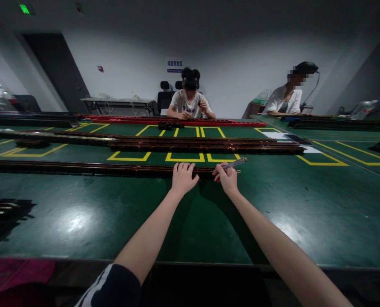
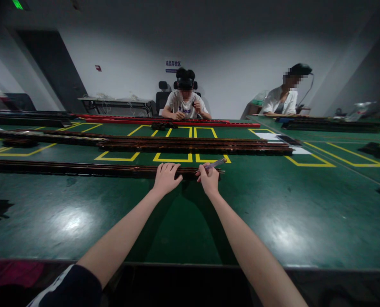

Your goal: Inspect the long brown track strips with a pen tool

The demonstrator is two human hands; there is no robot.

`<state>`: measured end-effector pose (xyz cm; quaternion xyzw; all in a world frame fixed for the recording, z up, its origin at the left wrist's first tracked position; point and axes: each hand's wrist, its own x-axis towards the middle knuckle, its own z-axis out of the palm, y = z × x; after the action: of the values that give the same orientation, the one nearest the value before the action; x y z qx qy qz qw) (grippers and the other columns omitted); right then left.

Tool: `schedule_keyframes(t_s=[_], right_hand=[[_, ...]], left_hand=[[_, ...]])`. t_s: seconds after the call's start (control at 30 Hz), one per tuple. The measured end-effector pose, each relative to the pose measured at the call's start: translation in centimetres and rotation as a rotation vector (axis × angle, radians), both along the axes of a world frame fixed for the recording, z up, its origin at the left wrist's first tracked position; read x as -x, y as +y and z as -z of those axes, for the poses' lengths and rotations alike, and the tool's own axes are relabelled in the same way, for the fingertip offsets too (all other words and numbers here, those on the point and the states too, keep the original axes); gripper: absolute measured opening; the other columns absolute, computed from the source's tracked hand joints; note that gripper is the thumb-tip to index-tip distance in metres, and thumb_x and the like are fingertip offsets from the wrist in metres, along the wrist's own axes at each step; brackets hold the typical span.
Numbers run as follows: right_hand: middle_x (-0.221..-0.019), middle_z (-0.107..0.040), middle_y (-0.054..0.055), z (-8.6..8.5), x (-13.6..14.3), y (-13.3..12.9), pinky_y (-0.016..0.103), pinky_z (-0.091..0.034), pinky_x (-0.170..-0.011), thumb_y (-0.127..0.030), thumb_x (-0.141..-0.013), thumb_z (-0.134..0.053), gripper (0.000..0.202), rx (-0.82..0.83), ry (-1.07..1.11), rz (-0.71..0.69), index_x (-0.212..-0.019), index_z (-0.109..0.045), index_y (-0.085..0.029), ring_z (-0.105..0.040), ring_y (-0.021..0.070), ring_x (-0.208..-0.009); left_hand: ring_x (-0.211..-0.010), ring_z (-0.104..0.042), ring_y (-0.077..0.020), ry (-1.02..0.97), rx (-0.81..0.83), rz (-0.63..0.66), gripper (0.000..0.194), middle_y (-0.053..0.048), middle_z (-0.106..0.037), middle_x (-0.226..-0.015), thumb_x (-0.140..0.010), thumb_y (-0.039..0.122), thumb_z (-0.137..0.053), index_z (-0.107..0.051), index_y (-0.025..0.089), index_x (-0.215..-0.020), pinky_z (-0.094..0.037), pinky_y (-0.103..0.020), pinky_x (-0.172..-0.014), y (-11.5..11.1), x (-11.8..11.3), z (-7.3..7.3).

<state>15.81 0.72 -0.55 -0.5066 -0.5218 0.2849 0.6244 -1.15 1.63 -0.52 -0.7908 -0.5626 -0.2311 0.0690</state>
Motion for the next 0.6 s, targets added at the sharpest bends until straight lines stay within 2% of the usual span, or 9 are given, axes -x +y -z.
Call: schedule_keyframes(t_s=[0.23,0.6], right_hand=[[-0.055,-0.063,0.000,-0.10,0.03,-0.13,0.020,-0.041,-0.036,-0.048,-0.076,-0.060,0.031,-0.004,0.013,-0.001,-0.070,-0.054,-0.018,-0.053,0.0104,-0.037],[-0.057,-0.065,0.001,-0.19,-0.12,-0.03,0.021,-0.042,-0.037,-0.047,-0.076,-0.060,0.029,0.020,0.038,-0.014,-0.071,-0.055,-0.019,-0.054,0.0105,-0.037]], left_hand=[[-0.119,-0.051,-0.0282,0.025,0.000,0.001,0.047,-0.013,-0.061,-0.124,-0.090,0.043,-0.042,-0.057,0.015,-0.126,-0.031,-0.048,-0.109,0.18,-0.03,0.23],[-0.115,-0.054,-0.0265,0.022,0.006,-0.008,0.040,-0.009,-0.063,-0.120,-0.091,0.041,-0.042,-0.059,0.021,-0.121,-0.034,-0.046,-0.106,-0.10,-0.10,-0.14]])
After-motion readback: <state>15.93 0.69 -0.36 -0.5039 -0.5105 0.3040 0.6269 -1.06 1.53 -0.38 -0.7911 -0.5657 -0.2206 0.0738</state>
